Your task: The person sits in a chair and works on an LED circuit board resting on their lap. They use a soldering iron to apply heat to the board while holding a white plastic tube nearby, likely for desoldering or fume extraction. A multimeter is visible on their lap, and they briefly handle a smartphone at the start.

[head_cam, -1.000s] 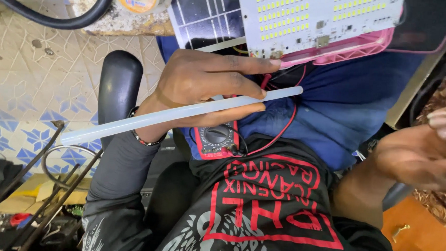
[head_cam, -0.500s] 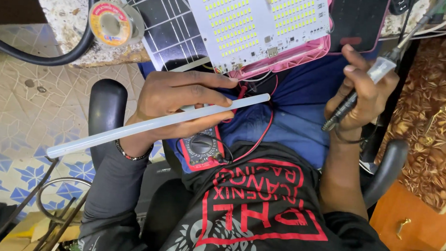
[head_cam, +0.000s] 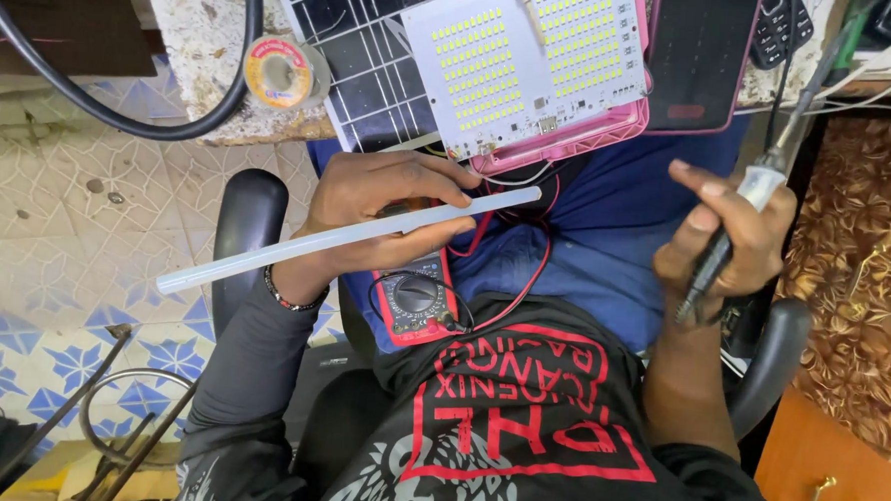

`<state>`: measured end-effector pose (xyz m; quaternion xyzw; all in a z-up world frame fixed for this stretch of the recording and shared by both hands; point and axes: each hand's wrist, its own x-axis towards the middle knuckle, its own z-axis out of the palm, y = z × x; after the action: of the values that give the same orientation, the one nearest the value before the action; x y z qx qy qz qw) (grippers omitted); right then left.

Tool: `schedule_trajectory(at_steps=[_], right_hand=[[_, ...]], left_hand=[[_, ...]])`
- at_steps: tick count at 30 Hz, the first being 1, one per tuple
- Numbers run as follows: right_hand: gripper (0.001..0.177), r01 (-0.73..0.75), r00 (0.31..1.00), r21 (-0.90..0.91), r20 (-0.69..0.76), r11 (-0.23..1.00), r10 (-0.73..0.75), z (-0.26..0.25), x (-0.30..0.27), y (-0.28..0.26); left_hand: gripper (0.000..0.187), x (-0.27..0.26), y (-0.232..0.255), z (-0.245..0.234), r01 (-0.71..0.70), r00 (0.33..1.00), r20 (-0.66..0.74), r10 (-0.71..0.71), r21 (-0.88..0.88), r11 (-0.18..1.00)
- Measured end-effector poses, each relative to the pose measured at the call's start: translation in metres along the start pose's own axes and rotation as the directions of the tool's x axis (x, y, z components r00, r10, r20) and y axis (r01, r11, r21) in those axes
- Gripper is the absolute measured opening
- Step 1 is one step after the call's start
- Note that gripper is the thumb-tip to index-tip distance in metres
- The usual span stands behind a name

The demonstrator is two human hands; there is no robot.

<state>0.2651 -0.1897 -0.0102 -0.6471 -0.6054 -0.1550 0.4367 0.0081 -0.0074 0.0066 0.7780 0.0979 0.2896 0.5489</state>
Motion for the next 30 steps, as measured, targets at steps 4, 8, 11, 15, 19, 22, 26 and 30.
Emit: schedule_trajectory(at_steps=[4, 8, 11, 15, 19, 22, 26, 30], right_hand=[[0.025, -0.082, 0.996, 0.07, -0.017, 0.994, 0.084, -0.014, 0.007, -0.025], [0.024, -0.043, 0.996, 0.186, -0.067, 0.982, 0.056, -0.013, -0.001, -0.036], [0.027, -0.006, 1.0, 0.263, 0.009, 0.965, 0.003, -0.019, 0.006, -0.057], [0.024, 0.005, 1.0, 0.376, -0.005, 0.927, -0.003, -0.006, 0.009, -0.066], [0.02, 0.041, 0.997, 0.418, 0.041, 0.908, -0.064, -0.008, 0.006, -0.066], [0.02, 0.02, 0.997, 0.424, 0.06, 0.906, -0.05, -0.004, 0.001, -0.063], [0.02, 0.074, 0.995, 0.422, 0.034, 0.904, -0.097, -0.005, -0.015, -0.048], [0.022, -0.04, 0.998, 0.363, 0.05, 0.931, 0.023, -0.006, -0.001, -0.056]], left_hand=[[0.015, -0.006, -0.003, 0.005, 0.06, 0.996, -0.063, -0.061, -0.024, 0.998], [0.012, -0.008, 0.001, 0.004, 0.106, 0.991, -0.062, -0.117, -0.155, 0.982], [0.014, -0.011, -0.001, 0.007, 0.148, 0.983, -0.09, -0.163, -0.147, 0.978], [0.013, -0.009, -0.001, 0.007, 0.113, 0.984, -0.109, -0.139, -0.222, 0.969], [0.012, -0.008, 0.005, 0.005, 0.164, 0.977, -0.105, -0.188, -0.204, 0.965], [0.012, -0.007, 0.001, 0.004, 0.145, 0.98, -0.108, -0.165, -0.169, 0.975], [0.01, -0.006, 0.001, 0.006, 0.124, 0.983, -0.12, -0.143, -0.153, 0.981], [0.016, -0.012, -0.005, 0.005, 0.152, 0.98, -0.105, -0.167, -0.131, 0.98]])
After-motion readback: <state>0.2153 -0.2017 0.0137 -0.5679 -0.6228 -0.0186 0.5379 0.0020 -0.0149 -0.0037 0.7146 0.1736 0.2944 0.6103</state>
